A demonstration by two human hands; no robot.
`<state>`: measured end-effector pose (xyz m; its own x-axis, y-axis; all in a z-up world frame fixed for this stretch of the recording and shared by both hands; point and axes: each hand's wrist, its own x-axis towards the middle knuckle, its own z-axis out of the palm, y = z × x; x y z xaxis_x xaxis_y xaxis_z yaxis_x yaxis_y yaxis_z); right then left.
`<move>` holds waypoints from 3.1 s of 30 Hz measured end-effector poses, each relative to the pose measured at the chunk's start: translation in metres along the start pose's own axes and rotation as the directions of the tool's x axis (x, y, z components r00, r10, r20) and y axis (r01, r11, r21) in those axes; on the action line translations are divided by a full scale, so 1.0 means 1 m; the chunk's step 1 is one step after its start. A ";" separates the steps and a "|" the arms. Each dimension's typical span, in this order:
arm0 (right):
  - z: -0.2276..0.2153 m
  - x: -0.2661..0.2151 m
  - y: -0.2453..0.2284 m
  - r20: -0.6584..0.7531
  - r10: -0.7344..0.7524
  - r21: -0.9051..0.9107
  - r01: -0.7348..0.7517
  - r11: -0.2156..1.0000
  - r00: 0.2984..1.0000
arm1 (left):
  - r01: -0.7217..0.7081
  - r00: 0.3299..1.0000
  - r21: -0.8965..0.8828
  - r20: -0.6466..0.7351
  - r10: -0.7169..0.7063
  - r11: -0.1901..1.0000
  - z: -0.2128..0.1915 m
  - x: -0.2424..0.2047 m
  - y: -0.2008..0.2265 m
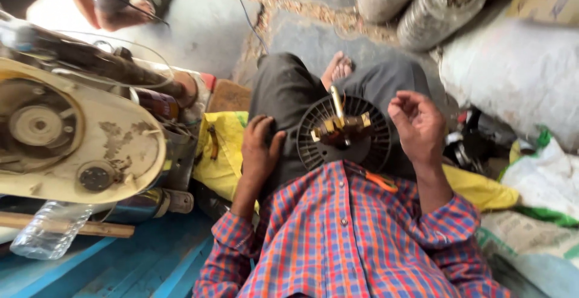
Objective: The person sits on the floor and works on a circular electrical component, likely a motor stator. They wrap a small piece of cardboard around a central shaft, then use scissors to cut and trim the cardboard to fit. The person repeatedly adjusts the cardboard and the component, occasionally pausing to inspect the fit.
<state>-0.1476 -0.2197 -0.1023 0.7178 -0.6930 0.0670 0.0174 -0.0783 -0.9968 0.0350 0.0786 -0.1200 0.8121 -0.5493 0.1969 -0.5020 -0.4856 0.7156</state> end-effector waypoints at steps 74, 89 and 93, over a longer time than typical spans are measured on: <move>-0.260 -0.020 0.240 -0.635 0.605 0.188 -0.664 0.723 0.480 | 0.062 0.890 -0.331 0.445 0.098 0.941 -0.002 0.073 0.144; -0.277 -0.072 0.527 -0.011 0.330 -0.821 -0.197 0.536 0.944 | 0.107 0.884 0.035 0.454 -0.111 0.994 -0.004 0.072 0.163; -0.267 -0.076 0.518 -0.094 0.515 -0.716 -0.417 0.560 0.852 | 0.141 0.849 0.138 0.493 -0.192 0.980 -0.006 0.081 0.167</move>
<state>-0.3791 -0.3988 -0.6120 0.5553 -0.6982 -0.4519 -0.7879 -0.2675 -0.5547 0.0185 -0.0429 0.0189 0.6388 -0.7084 -0.3002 -0.4183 -0.6473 0.6372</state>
